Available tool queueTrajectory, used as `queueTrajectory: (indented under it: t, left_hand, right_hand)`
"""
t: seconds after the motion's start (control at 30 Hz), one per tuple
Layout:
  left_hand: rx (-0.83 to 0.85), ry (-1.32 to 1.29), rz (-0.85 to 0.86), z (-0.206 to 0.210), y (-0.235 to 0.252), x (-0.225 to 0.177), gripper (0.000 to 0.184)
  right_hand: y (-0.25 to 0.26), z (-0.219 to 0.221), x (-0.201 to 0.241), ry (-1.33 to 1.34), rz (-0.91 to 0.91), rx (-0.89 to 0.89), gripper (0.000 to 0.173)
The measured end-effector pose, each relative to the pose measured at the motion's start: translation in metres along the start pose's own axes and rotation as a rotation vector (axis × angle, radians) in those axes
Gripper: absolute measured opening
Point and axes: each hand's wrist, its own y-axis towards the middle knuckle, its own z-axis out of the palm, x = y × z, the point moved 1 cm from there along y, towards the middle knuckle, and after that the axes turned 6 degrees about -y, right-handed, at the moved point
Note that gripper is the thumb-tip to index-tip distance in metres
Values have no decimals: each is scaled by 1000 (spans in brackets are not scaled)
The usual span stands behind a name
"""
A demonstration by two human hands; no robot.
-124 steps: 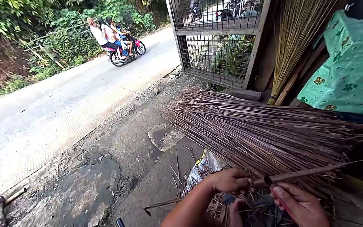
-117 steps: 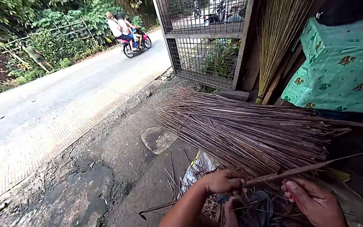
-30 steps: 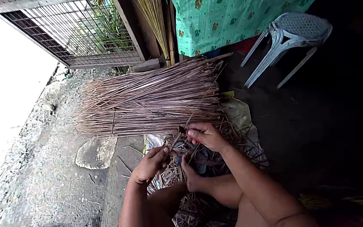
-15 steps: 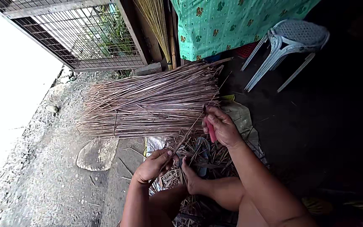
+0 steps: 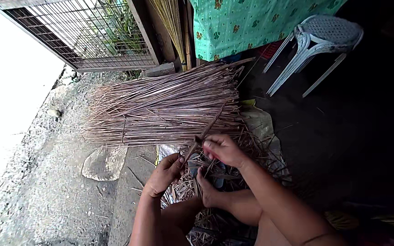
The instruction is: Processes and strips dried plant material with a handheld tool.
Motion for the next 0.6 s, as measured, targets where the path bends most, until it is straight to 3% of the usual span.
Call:
queueTrajectory:
  t: [0.07, 0.17, 0.43, 0.6]
  left_hand:
    - [-18, 1, 11, 0, -1, 0, 26]
    - [-28, -8, 18, 1, 0, -2, 27]
    - [45, -88, -3, 6, -3, -5, 28]
    - [92, -54, -35, -2, -8, -1, 28]
  right_hand:
    - [-1, 21, -4, -47, -21, 132, 26]
    - [2, 21, -7, -75, -111, 104, 24]
    - [6, -12, -10, -122, -301, -131, 21]
    - [10, -55, -9, -39, -204, -460, 23]
